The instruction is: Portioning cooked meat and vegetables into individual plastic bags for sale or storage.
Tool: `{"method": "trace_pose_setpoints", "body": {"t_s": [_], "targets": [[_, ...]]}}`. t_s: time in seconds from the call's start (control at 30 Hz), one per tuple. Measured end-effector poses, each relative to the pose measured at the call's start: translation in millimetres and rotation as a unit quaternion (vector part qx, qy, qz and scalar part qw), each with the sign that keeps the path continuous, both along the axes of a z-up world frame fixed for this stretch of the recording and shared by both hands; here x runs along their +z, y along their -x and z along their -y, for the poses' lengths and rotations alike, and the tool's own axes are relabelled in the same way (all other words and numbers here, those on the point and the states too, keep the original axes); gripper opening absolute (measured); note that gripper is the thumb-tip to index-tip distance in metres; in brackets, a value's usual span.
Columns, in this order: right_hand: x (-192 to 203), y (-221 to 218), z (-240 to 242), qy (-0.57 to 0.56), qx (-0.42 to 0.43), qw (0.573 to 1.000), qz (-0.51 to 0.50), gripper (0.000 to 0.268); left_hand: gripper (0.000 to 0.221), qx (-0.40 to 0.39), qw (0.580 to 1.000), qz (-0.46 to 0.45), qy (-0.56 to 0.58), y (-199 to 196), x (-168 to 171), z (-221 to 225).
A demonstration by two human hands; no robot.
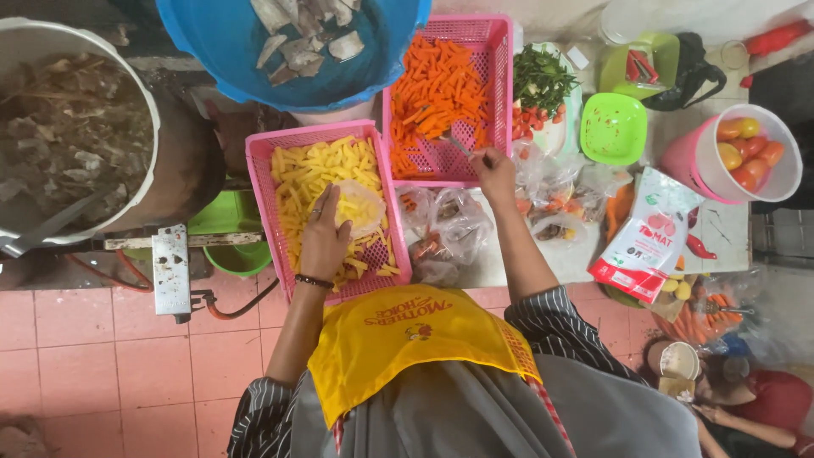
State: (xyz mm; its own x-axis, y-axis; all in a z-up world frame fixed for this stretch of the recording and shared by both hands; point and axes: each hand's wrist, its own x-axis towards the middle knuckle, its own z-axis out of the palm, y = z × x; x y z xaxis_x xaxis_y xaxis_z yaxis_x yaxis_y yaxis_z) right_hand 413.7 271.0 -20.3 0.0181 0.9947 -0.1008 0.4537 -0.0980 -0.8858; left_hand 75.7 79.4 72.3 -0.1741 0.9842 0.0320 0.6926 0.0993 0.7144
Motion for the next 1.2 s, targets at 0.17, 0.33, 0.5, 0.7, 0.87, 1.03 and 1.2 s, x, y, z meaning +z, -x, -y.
{"method": "trace_pose_setpoints", "body": {"t_s": [0.17,0.33,0.5,0.7,0.87,1.03,1.2], "targets": [[26.7,6.0,19.2,-0.012,-0.040,0.997,-0.069,0.012,0.059,-0.016,0.999,-0.036,0.012,-4.4,2.8,-1.4],[24.7,3.1,24.5,-0.020,-0.051,0.994,-0.095,0.010,0.060,-0.016,0.998,-0.062,0.029,-2.6,-12.6,2.0],[32.9,-0.4,31.9,-0.011,-0.063,0.994,-0.093,0.009,0.058,-0.026,0.997,-0.071,0.001,-1.7,-42.6,0.3],[37.2,-4.3,37.1,0.000,-0.069,0.995,-0.065,0.009,0.056,-0.020,0.993,-0.113,-0.006,-8.7,-51.6,-2.6],[39.8,-13.8,42.6,0.027,-0.077,0.997,0.011,0.009,0.059,-0.011,0.998,-0.063,-0.022,-15.7,-26.1,-8.1],[21.5,-27.8,44.7,0.072,-0.073,0.990,0.099,0.010,0.064,-0.011,0.998,-0.057,-0.036,-18.5,-36.5,-11.0],[10.5,-35.8,50.0,0.072,-0.083,0.989,0.104,0.015,0.058,-0.010,0.997,-0.050,-0.062,-22.0,-59.6,-11.4]]}}
